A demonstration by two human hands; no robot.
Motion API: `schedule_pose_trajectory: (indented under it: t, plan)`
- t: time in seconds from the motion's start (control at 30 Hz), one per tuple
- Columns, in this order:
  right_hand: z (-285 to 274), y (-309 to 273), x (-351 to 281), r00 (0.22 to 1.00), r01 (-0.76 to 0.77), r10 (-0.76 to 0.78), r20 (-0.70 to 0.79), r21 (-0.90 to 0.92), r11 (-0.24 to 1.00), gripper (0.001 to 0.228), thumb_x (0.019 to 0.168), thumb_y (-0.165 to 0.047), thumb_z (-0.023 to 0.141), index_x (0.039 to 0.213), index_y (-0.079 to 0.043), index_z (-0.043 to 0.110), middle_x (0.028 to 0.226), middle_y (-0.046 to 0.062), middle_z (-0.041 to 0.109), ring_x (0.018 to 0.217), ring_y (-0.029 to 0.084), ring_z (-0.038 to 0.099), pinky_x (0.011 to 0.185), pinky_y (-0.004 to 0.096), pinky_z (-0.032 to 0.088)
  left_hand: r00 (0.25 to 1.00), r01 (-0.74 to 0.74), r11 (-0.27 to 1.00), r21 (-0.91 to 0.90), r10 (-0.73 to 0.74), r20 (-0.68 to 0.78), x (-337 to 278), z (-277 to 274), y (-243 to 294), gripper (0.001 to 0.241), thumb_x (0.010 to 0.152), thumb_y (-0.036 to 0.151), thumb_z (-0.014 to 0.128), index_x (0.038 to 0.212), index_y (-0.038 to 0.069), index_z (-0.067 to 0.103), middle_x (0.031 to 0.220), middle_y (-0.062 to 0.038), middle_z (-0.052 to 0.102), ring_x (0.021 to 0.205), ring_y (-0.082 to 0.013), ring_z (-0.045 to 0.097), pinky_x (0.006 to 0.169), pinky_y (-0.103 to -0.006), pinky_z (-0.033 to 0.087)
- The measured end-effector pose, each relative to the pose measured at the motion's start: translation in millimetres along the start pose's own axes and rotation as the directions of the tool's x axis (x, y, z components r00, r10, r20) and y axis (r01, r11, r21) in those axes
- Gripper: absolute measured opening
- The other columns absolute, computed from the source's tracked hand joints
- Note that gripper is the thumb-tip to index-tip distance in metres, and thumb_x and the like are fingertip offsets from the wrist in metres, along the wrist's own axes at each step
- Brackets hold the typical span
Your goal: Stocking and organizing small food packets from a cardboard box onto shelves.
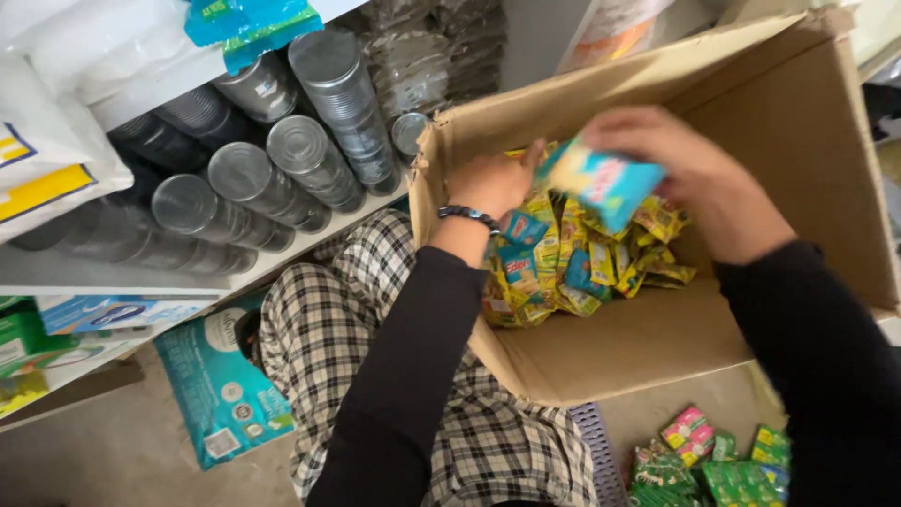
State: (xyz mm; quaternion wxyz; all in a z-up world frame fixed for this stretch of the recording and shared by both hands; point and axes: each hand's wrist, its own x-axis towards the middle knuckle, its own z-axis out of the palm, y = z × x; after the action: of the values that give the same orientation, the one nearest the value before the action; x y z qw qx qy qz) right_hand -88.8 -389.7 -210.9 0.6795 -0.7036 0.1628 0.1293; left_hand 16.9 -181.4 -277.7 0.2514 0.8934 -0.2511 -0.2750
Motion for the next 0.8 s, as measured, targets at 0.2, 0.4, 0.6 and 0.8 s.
schedule_pose_trajectory:
  t: [0.2,0.4,0.6,0.8]
  plan:
    - [7.3,-37.8,-51.2,0.982,0.187,-0.187,-0.013,0.114,0.976,0.02,0.096,-0.013,0.07,0.115,-0.006,0.069,0.102,0.002,0.073,0.09,0.013,0.069,0.078,0.029,0.058,0.963,-0.066,0.641,-0.765,0.241,0.119,-5.2,-16.5,28.0,0.075,0.098,0.067,0.04,0.125,0.004,0.069,0.119,-0.021,0.071,0.117,-0.0306,0.066,0.097,-0.0433,0.054]
    - [-3.9,-27.4,-48.6,0.987,0.153,-0.141,0.077,-0.165,0.974,0.033,0.1,-0.032,0.068,0.109,-0.001,0.072,0.094,0.006,0.073,0.085,0.014,0.068,0.076,0.029,0.056,0.898,-0.093,0.193,-0.977,0.441,0.002,-5.9,-11.2,20.6,0.052,0.096,0.03,0.069,0.138,0.001,0.061,0.114,-0.009,0.075,0.104,-0.0179,0.071,0.086,-0.0381,0.062]
    - [-4.1,-34.4,-55.0,0.978,-0.169,0.08,-0.195,-0.499,0.85,0.058,0.104,-0.052,0.05,0.104,0.0,0.075,0.087,0.012,0.079,0.078,0.02,0.074,0.066,0.036,0.056,0.821,-0.453,0.341,-0.824,0.521,-0.236,4.9,7.3,27.4,0.051,0.097,0.017,0.072,0.142,-0.002,0.059,0.115,-0.012,0.077,0.099,-0.0143,0.073,0.088,-0.0313,0.06]
    - [32.7,-53.0,-64.3,0.861,0.302,-0.463,-0.209,-0.522,0.797,0.037,0.101,-0.032,0.065,0.118,0.001,0.07,0.1,0.007,0.072,0.09,0.013,0.065,0.081,0.032,0.054,0.675,-0.694,0.229,-0.682,0.536,-0.507,-49.4,-45.7,60.7,0.055,0.102,0.011,0.065,0.154,0.002,0.049,0.141,-0.012,0.065,0.12,-0.0152,0.064,0.101,-0.0324,0.055]
